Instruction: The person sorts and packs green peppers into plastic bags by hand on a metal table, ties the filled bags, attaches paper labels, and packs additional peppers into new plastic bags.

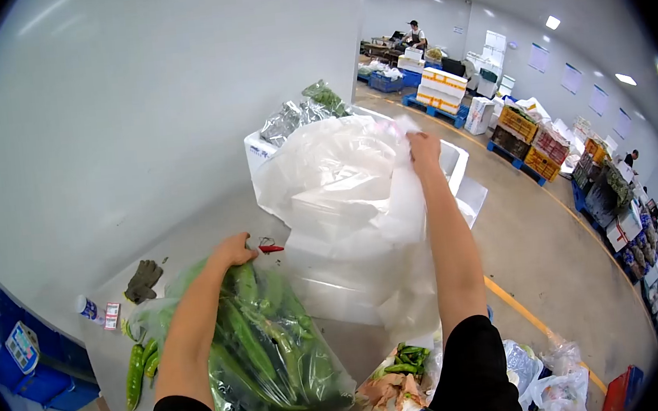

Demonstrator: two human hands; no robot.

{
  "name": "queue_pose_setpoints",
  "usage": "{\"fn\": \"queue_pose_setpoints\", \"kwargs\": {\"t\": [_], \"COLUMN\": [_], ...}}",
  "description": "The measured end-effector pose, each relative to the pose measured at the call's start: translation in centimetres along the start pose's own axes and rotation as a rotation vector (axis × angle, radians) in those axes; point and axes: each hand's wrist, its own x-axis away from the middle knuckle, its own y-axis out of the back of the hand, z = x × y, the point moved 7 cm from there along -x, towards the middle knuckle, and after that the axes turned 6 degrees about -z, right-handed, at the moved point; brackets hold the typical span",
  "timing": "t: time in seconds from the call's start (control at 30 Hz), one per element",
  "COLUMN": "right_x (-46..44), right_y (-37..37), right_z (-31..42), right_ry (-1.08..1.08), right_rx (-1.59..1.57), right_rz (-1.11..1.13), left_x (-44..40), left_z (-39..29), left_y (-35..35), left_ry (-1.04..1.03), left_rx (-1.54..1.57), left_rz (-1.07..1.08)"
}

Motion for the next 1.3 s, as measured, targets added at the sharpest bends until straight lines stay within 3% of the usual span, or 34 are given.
{"fn": "queue_pose_setpoints", "kwargs": {"t": [0.03,0.13,0.23,0.3,0.47,0.53,0.57,0.63,0.7,0.77,0.97,1.1,1.13,1.2,1.3], "right_x": [1.0,1.7,4.4,8.8,19.7,27.4,31.9,39.6,45.1,48.5,52.5,49.9,49.3,49.8,50.3], "right_y": [0.1,1.7,4.2,5.5,6.6,6.6,7.0,8.4,11.5,15.0,18.9,17.9,17.7,17.7,17.5], "right_z": [-1.5,-0.7,6.1,10.5,15.6,14.5,12.5,4.6,-3.0,-5.1,-6.1,-3.8,-3.5,-3.5,-3.6], "right_ry": [-0.154,-0.127,0.432,0.656,0.743,0.609,0.491,0.388,-0.055,-0.261,-1.034,-0.801,-0.667,-0.800,-0.972], "right_rx": [0.090,0.252,0.579,0.548,0.364,0.266,0.254,0.418,0.472,0.453,0.175,0.181,0.219,0.191,0.144], "right_rz": [0.094,0.063,-0.166,-0.250,0.051,0.411,0.655,1.020,1.312,1.275,0.846,0.725,0.787,0.761,0.759], "left_x": [0.0,-0.6,-1.5,-1.5,-2.8,-2.4,-1.8,-0.5,1.0,2.8,3.0,-0.2,-0.1,1.0,0.2], "left_z": [0.0,-0.1,0.5,0.7,0.0,0.0,-0.2,-0.1,-1.2,-1.8,-2.3,-3.8,-4.7,-6.8,-8.6], "left_y": [0.1,0.1,-0.6,-0.6,-1.5,-1.2,-0.7,0.1,1.5,3.0,2.8,-0.1,-0.2,0.2,-2.1], "left_ry": [0.003,0.006,-0.005,-0.026,-0.151,-0.218,-0.181,-0.234,-0.306,-0.317,-0.293,-0.276,-0.240,-0.163,-0.330], "left_rx": [-0.009,-0.013,0.047,0.088,0.072,0.164,0.087,0.136,0.194,0.225,0.209,-0.144,-0.227,-0.391,-0.576], "left_rz": [0.014,0.021,-0.033,-0.067,-0.080,-0.242,-0.200,-0.288,-0.265,-0.240,-0.171,0.031,0.121,0.302,0.246]}}
